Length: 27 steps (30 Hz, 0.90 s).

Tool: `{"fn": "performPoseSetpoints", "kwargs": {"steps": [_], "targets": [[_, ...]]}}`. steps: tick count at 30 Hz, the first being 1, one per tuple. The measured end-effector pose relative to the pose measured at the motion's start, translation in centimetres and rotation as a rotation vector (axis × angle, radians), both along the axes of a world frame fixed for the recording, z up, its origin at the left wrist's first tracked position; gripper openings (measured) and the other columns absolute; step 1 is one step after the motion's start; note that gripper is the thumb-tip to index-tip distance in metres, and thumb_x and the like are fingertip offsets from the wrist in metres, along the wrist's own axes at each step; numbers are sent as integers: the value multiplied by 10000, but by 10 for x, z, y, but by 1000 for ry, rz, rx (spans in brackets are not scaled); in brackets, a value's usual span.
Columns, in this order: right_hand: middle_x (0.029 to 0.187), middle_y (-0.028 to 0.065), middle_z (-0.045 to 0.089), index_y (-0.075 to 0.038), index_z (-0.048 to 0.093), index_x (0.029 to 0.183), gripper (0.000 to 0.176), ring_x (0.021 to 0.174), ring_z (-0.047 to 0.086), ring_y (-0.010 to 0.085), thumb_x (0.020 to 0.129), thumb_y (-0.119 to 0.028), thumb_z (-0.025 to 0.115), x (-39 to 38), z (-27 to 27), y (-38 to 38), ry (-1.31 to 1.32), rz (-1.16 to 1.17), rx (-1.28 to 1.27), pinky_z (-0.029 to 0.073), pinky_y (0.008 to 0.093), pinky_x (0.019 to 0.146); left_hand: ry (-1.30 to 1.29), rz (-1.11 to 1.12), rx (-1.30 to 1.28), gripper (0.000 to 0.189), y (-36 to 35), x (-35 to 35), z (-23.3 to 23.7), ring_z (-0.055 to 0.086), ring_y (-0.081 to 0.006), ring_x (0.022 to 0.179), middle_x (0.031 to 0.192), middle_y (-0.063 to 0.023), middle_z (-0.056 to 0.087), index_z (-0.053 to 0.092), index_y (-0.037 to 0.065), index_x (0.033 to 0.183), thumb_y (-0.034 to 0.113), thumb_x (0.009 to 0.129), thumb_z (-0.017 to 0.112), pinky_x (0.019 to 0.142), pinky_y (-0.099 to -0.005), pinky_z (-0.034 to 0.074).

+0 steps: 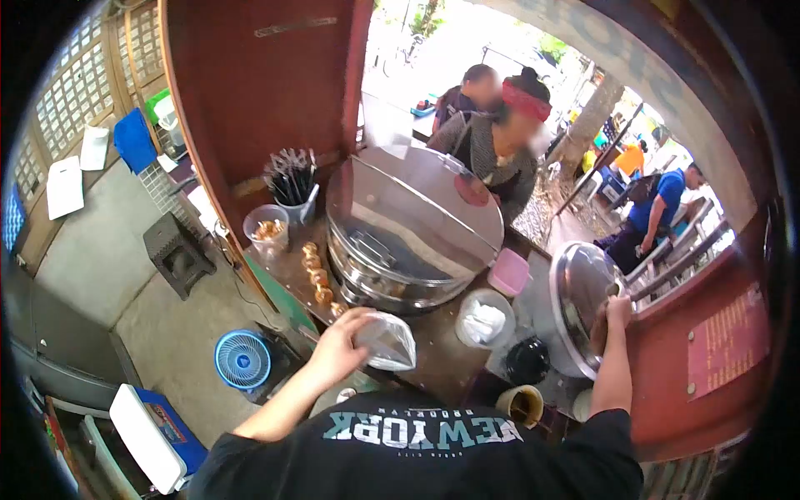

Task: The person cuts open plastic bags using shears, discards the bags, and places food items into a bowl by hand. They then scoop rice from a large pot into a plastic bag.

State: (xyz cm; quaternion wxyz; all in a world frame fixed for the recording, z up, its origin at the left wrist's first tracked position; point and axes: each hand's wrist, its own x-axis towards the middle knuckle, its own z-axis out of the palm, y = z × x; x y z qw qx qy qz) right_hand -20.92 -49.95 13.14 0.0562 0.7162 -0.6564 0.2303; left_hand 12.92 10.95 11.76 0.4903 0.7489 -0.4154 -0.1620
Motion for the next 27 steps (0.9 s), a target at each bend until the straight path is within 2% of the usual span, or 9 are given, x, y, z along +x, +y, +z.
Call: {"fn": "performPoseSetpoints", "kwargs": {"steps": [3,4,8,12,20,22,23,25,27], "targets": [[978,309,623,75,583,1002,395,967,601,440,774,-247,563,4,8,15,-40,-24,-45,467,499,857,68,-5,-18,485,16,17,-2,531,-312,1156,1253,-135,536,583,-1,1152,17,668,600,962,-347,432],[975,312,622,77,589,986,381,965,599,442,767,-233,557,3,4,14,-38,-23,-59,465,496,856,-16,5,-46,495,21,22,-7,601,-200,915,1252,-107,548,586,2,1156,-31,662,584,701,-267,472],[943,316,622,82,606,927,330,943,596,450,743,-182,529,-2,8,8,-55,13,-133,459,494,844,149,-60,16,489,37,45,-1,596,-214,958,1240,-107,547,591,-3,1138,-53,652,590,752,-279,474],[913,301,631,78,616,921,326,929,603,442,739,-168,504,3,3,12,-71,25,-99,455,500,831,192,-66,-15,493,52,68,6,576,-176,828,1229,-88,542,580,6,1162,-34,670,587,698,-266,464],[868,288,626,47,603,880,303,883,591,455,767,-222,524,9,21,-4,-17,173,-229,442,515,785,230,-31,-19,514,69,96,14,583,-177,977,1237,-91,543,578,-1,1175,-83,668,574,746,-251,464],[959,322,589,45,586,898,327,924,564,459,785,-259,540,48,43,10,-177,143,-41,441,503,777,219,-26,-12,520,70,100,13,583,-175,972,1236,-89,538,575,-1,1179,-88,667,579,750,-249,464],[895,245,648,1,627,868,221,840,635,368,778,-186,553,55,37,-8,525,253,-321,484,463,728,242,-31,-9,518,69,102,13,583,-175,975,1235,-88,538,575,-2,1179,-87,668,578,751,-248,464],[978,295,600,38,608,933,341,960,560,455,792,-268,553,133,70,47,-136,397,-192,444,490,819,295,-36,2,515,65,100,13,581,-173,980,1233,-87,536,575,-2,1179,-84,671,577,753,-246,463],[964,284,613,32,617,999,364,951,570,448,777,-251,559,193,84,71,-76,559,-161,451,477,819,229,-97,-28,518,58,98,12,576,-176,1005,1233,-91,540,577,1,1179,-80,667,564,755,-244,460]]}}
